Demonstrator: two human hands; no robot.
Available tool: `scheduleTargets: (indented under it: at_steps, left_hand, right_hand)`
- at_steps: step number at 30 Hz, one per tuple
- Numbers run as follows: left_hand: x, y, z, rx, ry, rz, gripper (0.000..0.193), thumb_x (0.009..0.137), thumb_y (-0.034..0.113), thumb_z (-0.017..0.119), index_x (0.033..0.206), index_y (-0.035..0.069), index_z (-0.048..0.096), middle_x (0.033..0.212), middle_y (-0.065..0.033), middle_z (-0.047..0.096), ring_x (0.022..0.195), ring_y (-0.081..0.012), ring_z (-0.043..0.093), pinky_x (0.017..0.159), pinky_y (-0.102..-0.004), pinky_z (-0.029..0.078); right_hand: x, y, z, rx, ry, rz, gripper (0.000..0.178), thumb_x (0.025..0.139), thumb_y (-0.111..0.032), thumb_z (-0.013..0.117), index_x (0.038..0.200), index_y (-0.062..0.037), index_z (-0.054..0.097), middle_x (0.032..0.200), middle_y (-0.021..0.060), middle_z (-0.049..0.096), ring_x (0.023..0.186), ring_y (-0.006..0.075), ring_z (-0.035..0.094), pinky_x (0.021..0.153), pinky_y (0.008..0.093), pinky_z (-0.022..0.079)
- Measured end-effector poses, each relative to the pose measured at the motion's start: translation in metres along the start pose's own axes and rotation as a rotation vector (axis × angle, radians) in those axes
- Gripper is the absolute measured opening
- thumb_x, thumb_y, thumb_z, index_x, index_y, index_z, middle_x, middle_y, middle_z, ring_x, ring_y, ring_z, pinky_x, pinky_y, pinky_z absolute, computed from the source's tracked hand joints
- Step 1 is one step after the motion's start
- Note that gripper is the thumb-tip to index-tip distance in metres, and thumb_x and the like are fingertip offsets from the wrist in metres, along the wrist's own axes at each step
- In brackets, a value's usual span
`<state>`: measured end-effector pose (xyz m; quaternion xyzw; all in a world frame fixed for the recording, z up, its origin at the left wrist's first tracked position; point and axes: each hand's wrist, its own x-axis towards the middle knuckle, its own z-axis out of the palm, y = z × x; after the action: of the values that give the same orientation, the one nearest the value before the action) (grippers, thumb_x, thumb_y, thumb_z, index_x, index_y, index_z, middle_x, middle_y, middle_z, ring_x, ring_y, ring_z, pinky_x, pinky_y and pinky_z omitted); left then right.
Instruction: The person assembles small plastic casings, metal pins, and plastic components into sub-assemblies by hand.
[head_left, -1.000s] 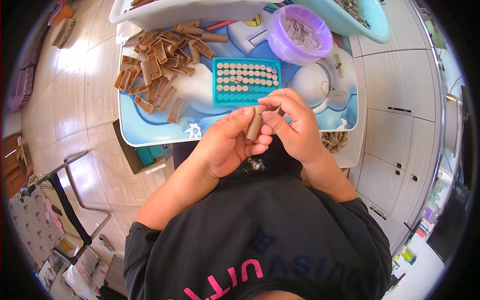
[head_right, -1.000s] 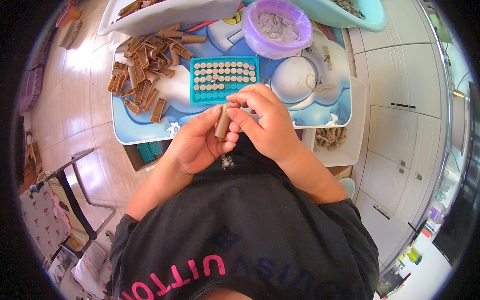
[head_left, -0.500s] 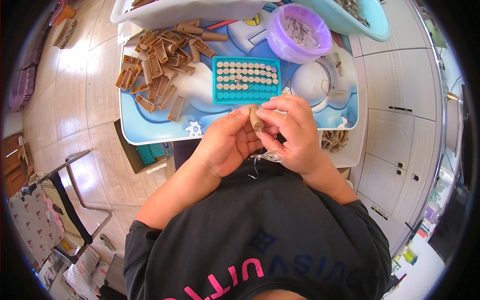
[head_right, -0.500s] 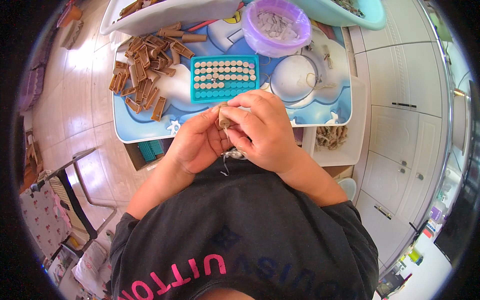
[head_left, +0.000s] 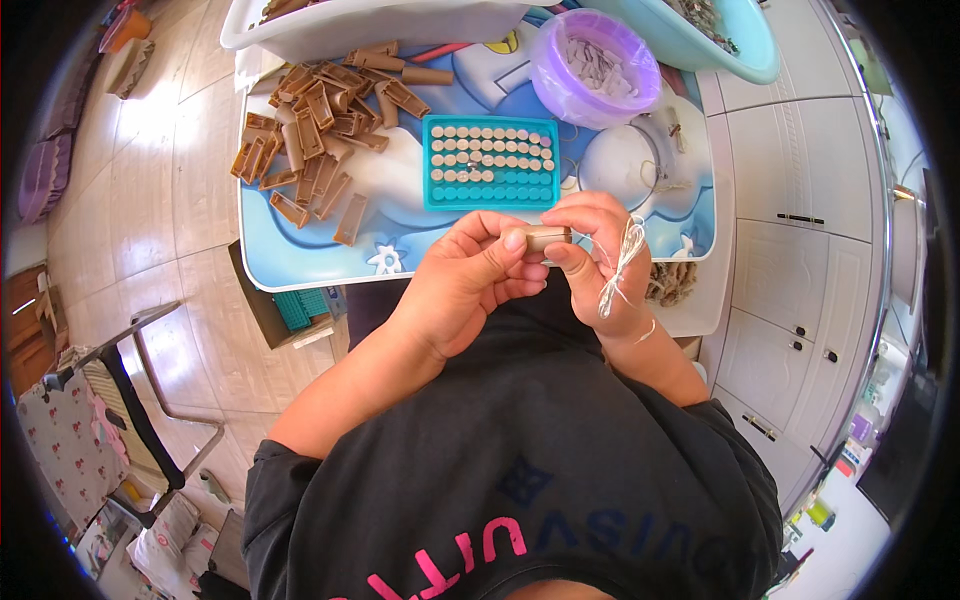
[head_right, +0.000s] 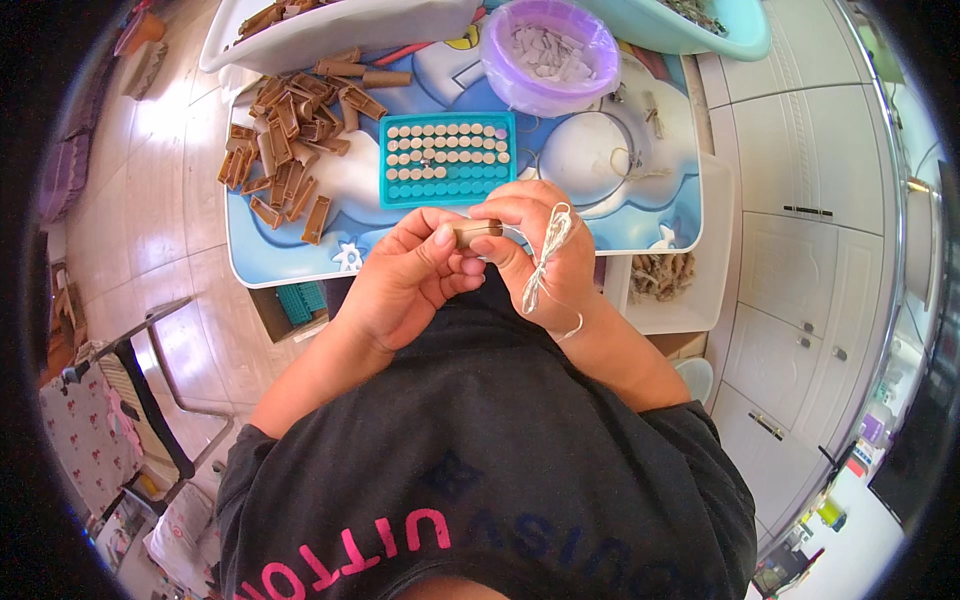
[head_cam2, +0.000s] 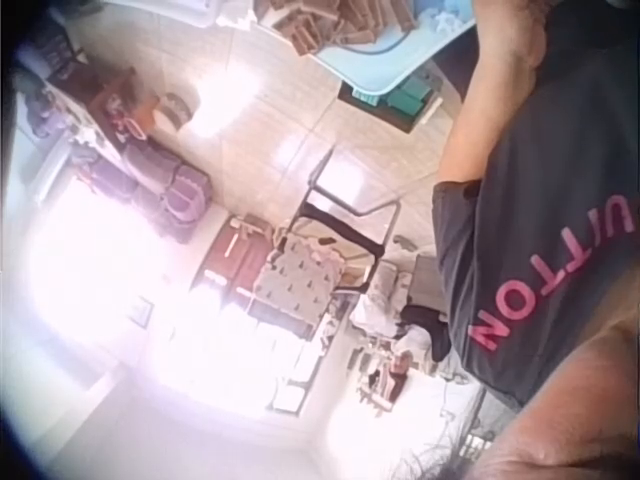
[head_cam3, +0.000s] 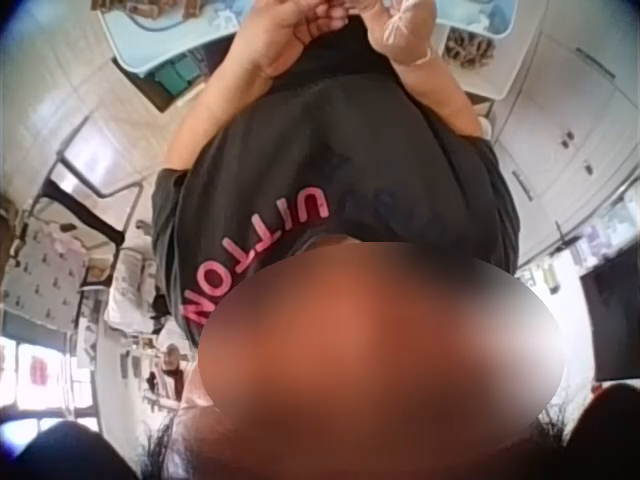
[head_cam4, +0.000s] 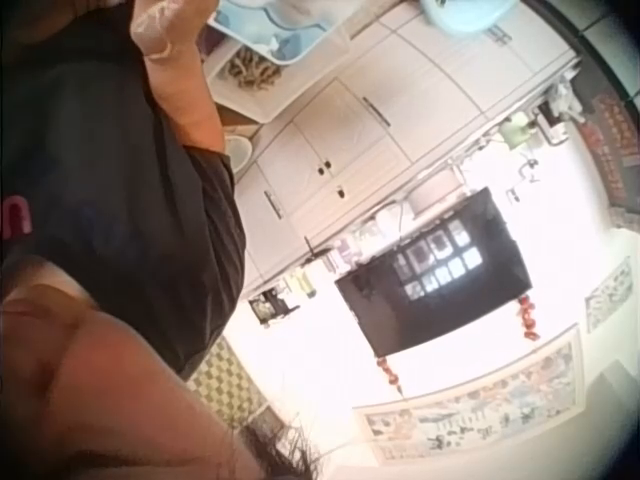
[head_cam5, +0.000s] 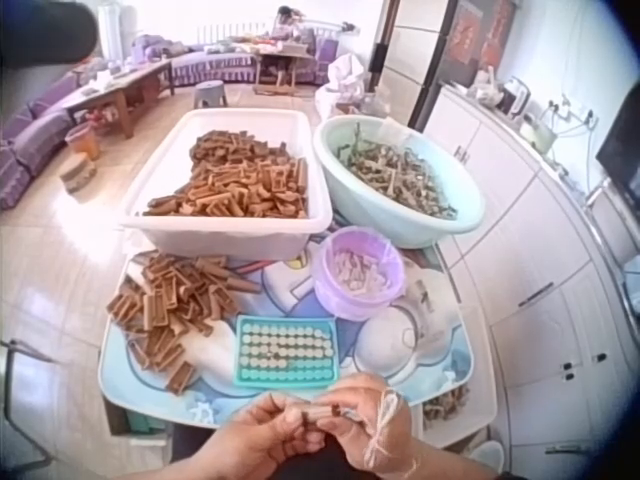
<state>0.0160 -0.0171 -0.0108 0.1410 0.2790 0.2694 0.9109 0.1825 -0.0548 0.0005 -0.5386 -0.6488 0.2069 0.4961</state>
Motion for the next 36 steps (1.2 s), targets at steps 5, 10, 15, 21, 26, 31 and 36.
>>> scheduleTargets:
  at_steps: [5,10,15,21,26,31,36]
  left_hand:
    - [0.0,-0.002,-0.003,0.001,-0.071,-0.009,0.016,0.092,0.02,0.059,0.098,0.006,0.054,0.091,-0.0051,0.062,0.081,-0.0138,0.062,0.076,-0.0295,0.053]
    - [0.003,-0.002,-0.002,-0.14,0.026,-0.03,0.023,0.094,0.022,0.055,0.109,0.006,0.053,0.098,-0.0047,0.061,0.087,-0.0141,0.061,0.08,-0.0292,0.052]
    - [0.005,0.002,-0.011,-0.281,-0.119,-0.02,0.034,0.096,0.023,0.047,0.125,0.004,0.046,0.104,-0.0061,0.061,0.094,-0.0158,0.061,0.086,-0.0322,0.049]
    - [0.002,0.005,-0.018,-0.238,-0.087,0.009,0.036,0.095,0.022,0.05,0.124,0.002,0.048,0.099,-0.0056,0.061,0.09,-0.0159,0.06,0.083,-0.0313,0.05]
    - [0.002,0.005,-0.017,-0.076,-0.058,-0.01,0.035,0.094,0.025,0.052,0.12,0.0,0.052,0.095,-0.0038,0.06,0.083,-0.0125,0.058,0.071,-0.0256,0.046]
    - [0.002,0.002,-0.017,0.013,-0.044,-0.007,0.034,0.094,0.025,0.052,0.118,0.0,0.053,0.095,-0.0033,0.06,0.083,-0.0121,0.058,0.072,-0.0254,0.045]
    - [0.002,0.002,-0.018,-0.029,0.017,-0.008,0.033,0.095,0.024,0.051,0.118,0.0,0.053,0.095,-0.0035,0.06,0.083,-0.0129,0.058,0.075,-0.0263,0.046]
  right_hand:
    - [-0.002,0.007,0.001,0.03,0.027,-0.056,0.023,0.081,-0.023,0.069,0.091,-0.0038,0.062,0.085,0.0109,0.06,0.075,0.025,0.057,0.068,0.0323,0.046]
    - [0.001,0.003,0.005,-0.129,0.006,-0.15,0.025,0.075,-0.021,0.073,0.09,-0.0047,0.062,0.086,0.0093,0.061,0.077,0.026,0.058,0.069,0.0342,0.047]
    - [0.001,-0.002,0.006,-0.202,-0.039,-0.283,0.031,0.069,-0.008,0.072,0.098,-0.0048,0.063,0.094,0.0081,0.061,0.088,0.0279,0.058,0.076,0.0391,0.047]
    - [0.028,0.015,-0.031,-0.337,0.153,-0.148,0.018,0.078,0.002,0.061,0.096,-0.0013,0.064,0.091,0.0114,0.061,0.086,0.028,0.058,0.076,0.0361,0.046]
    - [0.095,0.024,-0.059,-0.444,0.061,0.0,0.01,0.078,-0.002,0.06,0.087,-0.0024,0.065,0.084,0.0098,0.063,0.083,0.0273,0.059,0.073,0.0351,0.046]
    - [0.145,0.059,-0.053,-0.773,-0.381,-0.198,0.013,0.076,-0.006,0.058,0.087,-0.0064,0.065,0.089,0.0109,0.064,0.086,0.0302,0.06,0.074,0.0405,0.048]
    - [0.17,0.075,-0.042,-0.969,-0.63,-0.066,0.018,0.076,-0.004,0.056,0.09,-0.0083,0.065,0.091,0.0124,0.064,0.09,0.0305,0.061,0.075,0.0419,0.05]
